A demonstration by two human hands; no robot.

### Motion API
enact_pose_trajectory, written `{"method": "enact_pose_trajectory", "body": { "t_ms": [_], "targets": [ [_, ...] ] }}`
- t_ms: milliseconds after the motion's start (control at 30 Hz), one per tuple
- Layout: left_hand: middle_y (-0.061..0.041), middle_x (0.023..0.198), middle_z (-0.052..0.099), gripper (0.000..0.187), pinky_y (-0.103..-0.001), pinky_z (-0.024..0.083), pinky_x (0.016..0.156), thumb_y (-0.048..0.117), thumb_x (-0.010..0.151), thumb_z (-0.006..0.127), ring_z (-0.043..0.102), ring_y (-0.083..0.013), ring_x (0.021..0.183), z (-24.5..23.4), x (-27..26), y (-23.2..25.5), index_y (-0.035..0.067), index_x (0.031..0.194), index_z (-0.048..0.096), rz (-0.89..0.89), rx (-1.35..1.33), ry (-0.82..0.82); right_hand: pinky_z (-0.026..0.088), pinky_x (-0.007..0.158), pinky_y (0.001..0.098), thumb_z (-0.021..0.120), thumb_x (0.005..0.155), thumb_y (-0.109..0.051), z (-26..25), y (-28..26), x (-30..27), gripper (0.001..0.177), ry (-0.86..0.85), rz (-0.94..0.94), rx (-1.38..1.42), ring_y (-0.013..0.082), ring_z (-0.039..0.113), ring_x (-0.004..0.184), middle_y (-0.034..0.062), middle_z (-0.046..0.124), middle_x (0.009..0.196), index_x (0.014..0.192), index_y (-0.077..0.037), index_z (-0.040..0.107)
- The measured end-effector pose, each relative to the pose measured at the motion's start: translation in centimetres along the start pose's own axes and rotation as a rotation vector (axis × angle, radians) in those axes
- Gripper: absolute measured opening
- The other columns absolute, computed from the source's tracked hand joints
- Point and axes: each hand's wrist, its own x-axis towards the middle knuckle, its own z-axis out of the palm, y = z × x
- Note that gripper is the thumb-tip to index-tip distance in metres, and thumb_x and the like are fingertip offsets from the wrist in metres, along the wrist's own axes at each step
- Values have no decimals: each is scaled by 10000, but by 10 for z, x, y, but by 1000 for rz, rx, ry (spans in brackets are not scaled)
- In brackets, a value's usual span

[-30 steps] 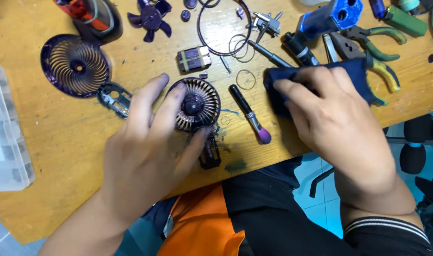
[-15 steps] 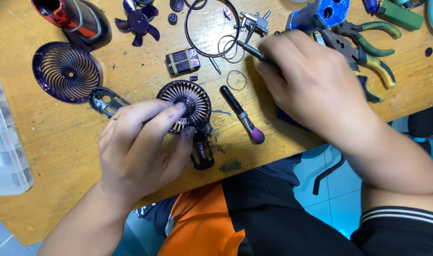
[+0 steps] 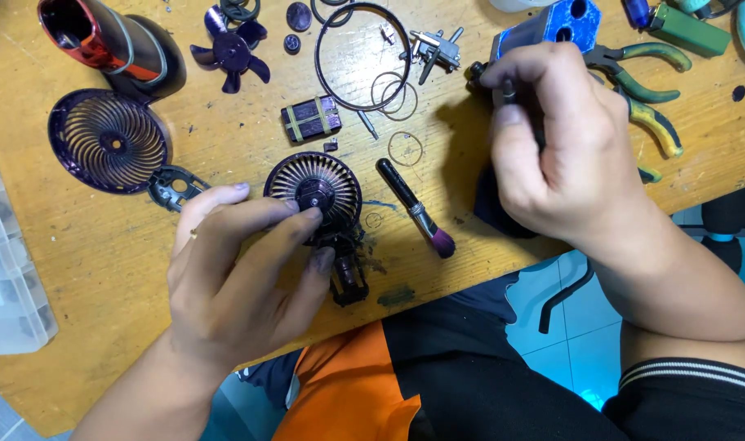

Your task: Disassembling and cleaning the internal components of a small portable fan on a workbench

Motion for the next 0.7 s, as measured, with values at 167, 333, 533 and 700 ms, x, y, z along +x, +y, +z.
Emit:
{"method": "enact_pose_trajectory", "body": {
  "t_ms": [167,333,533,700],
  "targets": [
    [-246,1185,732,233,-638,620,1098,115,1064,845,772,-342,1021,-1,1,-1,-27,1247,828,-5,9,-12,572,919,510,647,1254,4,0,0,3,77,-117,21,-104,412,727,1033,210,734,1149,1285,63,685],
    [-257,1203,708,236,-640,613,1107,109,1058,849,776,-358,1025,-3,-1,-2,-28,1248,818,-19,-9,-13,538,820,486,650,1283,64,13,8,11,48,-33,-5,-60,387,679,894,207,713,1120,1286,78,696],
    [-270,1194,696,217,-653,614,1120,119,1044,831,776,-357,1035,-5,-2,-2,-27,1204,825,-11,-15,-5,572,726,444,701,1303,16,28,17,11,126,12,25,-170,329,710,786,131,791,1052,1410,-12,761],
    [-256,1190,720,197,-656,623,1110,109,1041,844,803,-346,1050,-4,-2,-2,-21,1189,831,6,-22,3,615,736,486,719,1337,-40,34,23,9,140,59,-1,-336,363,776,820,152,812,988,1462,-3,770]
  ]
}}
